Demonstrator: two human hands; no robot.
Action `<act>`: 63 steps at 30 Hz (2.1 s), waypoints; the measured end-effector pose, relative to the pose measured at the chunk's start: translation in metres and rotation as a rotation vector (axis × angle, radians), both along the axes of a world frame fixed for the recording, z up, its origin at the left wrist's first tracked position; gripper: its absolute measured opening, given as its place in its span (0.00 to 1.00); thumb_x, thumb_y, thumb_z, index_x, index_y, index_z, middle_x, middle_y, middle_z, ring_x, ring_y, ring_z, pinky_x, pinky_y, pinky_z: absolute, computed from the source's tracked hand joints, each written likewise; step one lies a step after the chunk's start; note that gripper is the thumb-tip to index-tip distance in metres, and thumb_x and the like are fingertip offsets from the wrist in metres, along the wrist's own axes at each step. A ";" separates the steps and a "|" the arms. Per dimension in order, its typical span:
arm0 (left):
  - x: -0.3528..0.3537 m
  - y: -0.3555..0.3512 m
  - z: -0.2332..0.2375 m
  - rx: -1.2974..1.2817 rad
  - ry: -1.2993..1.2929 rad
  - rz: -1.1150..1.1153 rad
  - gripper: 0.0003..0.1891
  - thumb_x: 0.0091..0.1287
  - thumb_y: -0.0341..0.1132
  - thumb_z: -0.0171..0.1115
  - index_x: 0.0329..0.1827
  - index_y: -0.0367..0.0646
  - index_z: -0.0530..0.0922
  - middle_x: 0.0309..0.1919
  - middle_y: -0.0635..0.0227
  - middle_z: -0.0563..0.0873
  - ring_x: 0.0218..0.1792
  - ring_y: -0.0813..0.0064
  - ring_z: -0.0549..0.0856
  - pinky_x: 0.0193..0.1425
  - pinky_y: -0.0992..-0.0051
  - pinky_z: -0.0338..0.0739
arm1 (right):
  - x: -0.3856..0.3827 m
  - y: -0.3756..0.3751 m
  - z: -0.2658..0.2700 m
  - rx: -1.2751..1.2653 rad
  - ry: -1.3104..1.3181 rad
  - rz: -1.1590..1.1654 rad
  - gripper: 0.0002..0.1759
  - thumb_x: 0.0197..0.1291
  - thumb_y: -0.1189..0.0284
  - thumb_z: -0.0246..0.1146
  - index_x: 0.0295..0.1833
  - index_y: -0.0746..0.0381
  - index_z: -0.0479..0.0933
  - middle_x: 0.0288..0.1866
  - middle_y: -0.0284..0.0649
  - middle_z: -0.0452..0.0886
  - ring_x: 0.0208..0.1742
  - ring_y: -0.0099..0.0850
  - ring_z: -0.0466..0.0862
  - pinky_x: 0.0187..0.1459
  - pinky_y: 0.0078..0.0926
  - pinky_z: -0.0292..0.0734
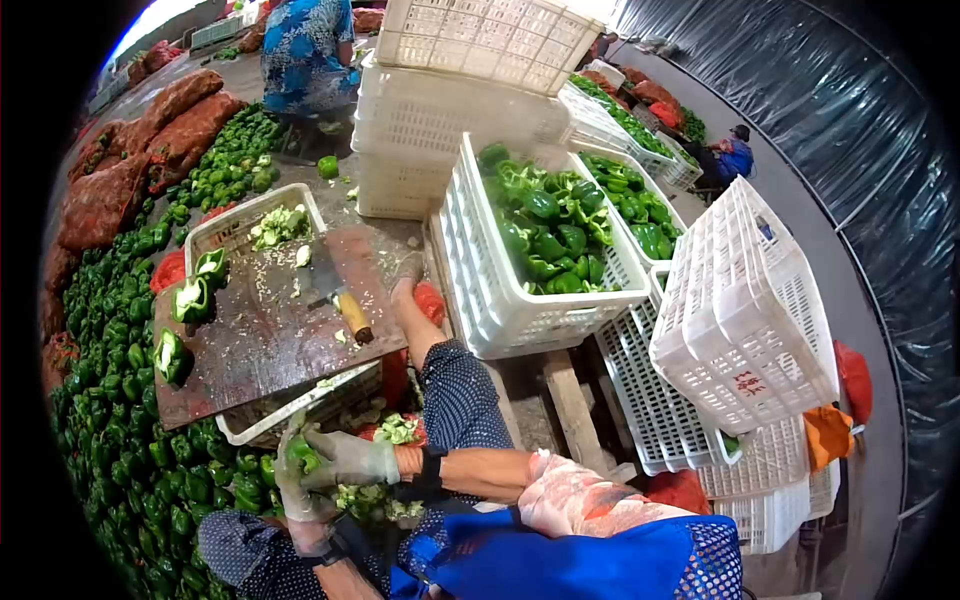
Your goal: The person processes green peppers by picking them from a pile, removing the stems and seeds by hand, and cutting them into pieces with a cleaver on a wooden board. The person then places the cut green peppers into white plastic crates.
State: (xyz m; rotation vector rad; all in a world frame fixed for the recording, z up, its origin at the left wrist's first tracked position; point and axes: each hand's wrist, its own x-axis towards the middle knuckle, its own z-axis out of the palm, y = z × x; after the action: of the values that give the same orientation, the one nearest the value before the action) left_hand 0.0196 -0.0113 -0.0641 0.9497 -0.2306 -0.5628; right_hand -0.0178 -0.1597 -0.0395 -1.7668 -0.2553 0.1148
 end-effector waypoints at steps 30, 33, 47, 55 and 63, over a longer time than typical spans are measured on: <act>-0.017 -0.005 0.053 0.403 -0.147 -0.204 0.26 0.66 0.32 0.56 0.69 0.35 0.71 0.60 0.61 0.81 0.55 0.74 0.81 0.63 0.73 0.75 | -0.011 -0.032 0.049 -0.385 0.134 0.325 0.27 0.59 0.50 0.65 0.55 0.59 0.78 0.41 0.51 0.85 0.41 0.46 0.86 0.44 0.42 0.79; -0.020 -0.007 0.046 0.401 0.004 -0.209 0.26 0.66 0.22 0.53 0.69 0.37 0.72 0.58 0.63 0.83 0.53 0.77 0.81 0.62 0.77 0.75 | -0.012 -0.037 0.036 -0.526 0.114 0.344 0.30 0.57 0.47 0.65 0.56 0.58 0.78 0.42 0.51 0.86 0.44 0.50 0.86 0.46 0.45 0.80; -0.020 -0.015 0.048 0.312 -0.062 -0.269 0.25 0.62 0.21 0.60 0.65 0.34 0.74 0.55 0.62 0.85 0.50 0.78 0.82 0.58 0.79 0.77 | -0.017 -0.029 0.051 -0.982 0.119 0.417 0.21 0.60 0.47 0.63 0.48 0.51 0.84 0.33 0.45 0.86 0.34 0.44 0.87 0.37 0.39 0.83; -0.010 -0.004 0.016 0.463 -0.494 -0.080 0.19 0.70 0.32 0.58 0.62 0.35 0.75 0.56 0.60 0.83 0.55 0.72 0.82 0.60 0.73 0.77 | -0.013 -0.019 0.048 -0.456 0.354 0.248 0.34 0.56 0.45 0.66 0.53 0.66 0.79 0.43 0.58 0.85 0.48 0.51 0.85 0.50 0.43 0.79; -0.012 -0.004 0.030 -0.007 0.148 0.021 0.28 0.58 0.43 0.70 0.58 0.33 0.79 0.56 0.58 0.84 0.54 0.66 0.82 0.62 0.67 0.77 | -0.014 -0.032 0.054 -0.130 0.324 0.112 0.30 0.58 0.52 0.69 0.54 0.66 0.79 0.45 0.49 0.86 0.48 0.36 0.85 0.50 0.32 0.78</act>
State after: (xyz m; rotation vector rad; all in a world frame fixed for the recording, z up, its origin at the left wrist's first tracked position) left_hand 0.0075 -0.0158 -0.0346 0.8988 -0.0899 -0.6095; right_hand -0.0317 -0.1914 0.0146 -1.8310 -0.1129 0.5033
